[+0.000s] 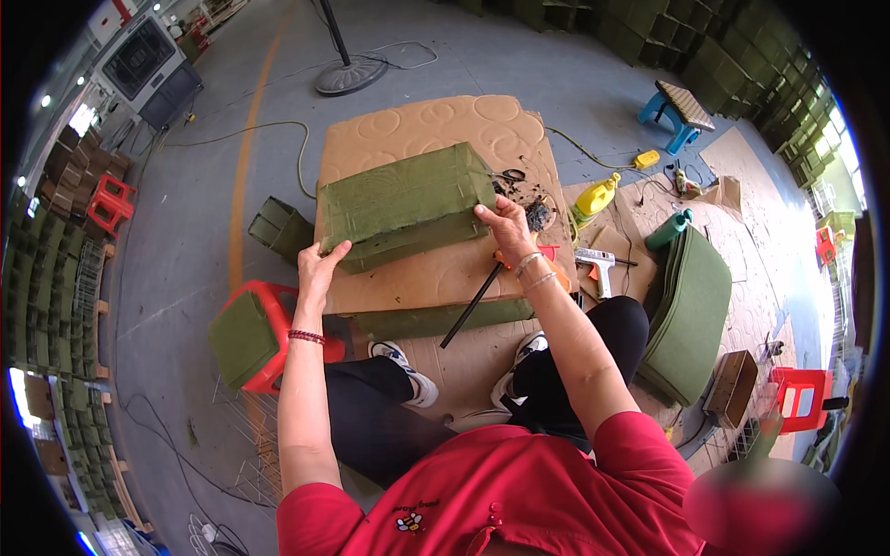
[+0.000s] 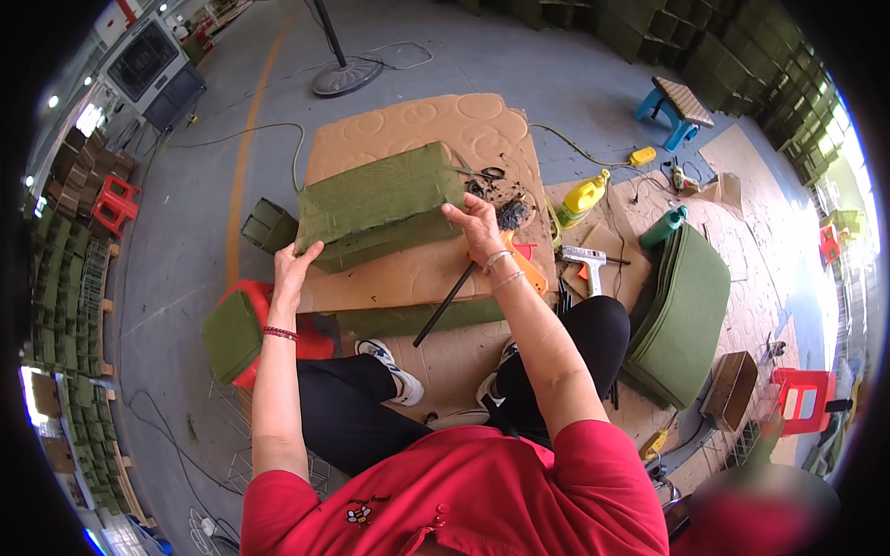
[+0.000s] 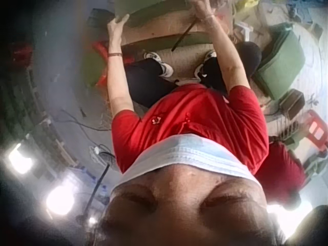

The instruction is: Applying hot glue to a wire mesh frame and attaching a green foam cover.

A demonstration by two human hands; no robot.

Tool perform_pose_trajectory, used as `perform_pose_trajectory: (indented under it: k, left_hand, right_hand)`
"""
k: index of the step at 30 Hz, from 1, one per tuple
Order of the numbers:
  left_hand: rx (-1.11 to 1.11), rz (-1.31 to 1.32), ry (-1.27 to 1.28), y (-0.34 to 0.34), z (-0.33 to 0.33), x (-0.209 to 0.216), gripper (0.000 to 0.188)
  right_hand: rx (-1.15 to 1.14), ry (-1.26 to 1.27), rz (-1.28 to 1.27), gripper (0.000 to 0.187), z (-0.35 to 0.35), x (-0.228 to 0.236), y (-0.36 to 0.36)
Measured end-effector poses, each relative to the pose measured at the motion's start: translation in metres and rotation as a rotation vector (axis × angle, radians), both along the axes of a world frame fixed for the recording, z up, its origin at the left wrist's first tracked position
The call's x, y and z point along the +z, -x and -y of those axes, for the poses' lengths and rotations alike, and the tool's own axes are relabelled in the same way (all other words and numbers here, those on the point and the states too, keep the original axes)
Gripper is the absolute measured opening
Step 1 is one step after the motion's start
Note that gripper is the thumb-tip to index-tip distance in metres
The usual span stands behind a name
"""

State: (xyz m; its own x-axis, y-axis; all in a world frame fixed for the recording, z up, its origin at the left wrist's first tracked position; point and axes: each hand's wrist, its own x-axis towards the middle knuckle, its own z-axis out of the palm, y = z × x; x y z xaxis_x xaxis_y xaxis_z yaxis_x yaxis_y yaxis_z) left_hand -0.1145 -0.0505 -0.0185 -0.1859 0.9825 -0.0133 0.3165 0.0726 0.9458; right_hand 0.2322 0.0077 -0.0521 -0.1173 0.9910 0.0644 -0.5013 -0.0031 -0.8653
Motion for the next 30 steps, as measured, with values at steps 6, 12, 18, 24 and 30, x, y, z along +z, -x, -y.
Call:
perform_pose_trajectory:
  k: [6, 12, 18, 24, 30]
  left_hand:
    - [0.057, 0.441, 0.089, 0.043, -0.003, -0.007, 0.04]
    - [0.061, 0.135, 0.067, 0.04, -0.02, 0.058, 0.04]
    - [-0.283, -0.363, -0.28, -0.032, -0.045, 0.212, 0.024]
    - [-0.406, -0.958, -0.43, -0.112, 0.007, 0.194, 0.029]
    - [-0.493, -0.741, -0.522, -0.113, 0.043, 0.167, 0.021]
  right_hand:
    - [0.027, -0.093, 0.126, 0.011, 0.024, 0.014, 0.033]
    - [0.03, -0.038, -0.003, 0.017, 0.027, 0.018, 0.045]
    - [0.031, 0.12, 0.116, 0.024, 0.038, -0.025, 0.064]
    - [0.119, 0.129, 0.52, 0.034, 0.095, -0.035, 0.054]
    - [-0.508, -0.744, 0.882, 0.044, 0.094, 0.077, 0.007]
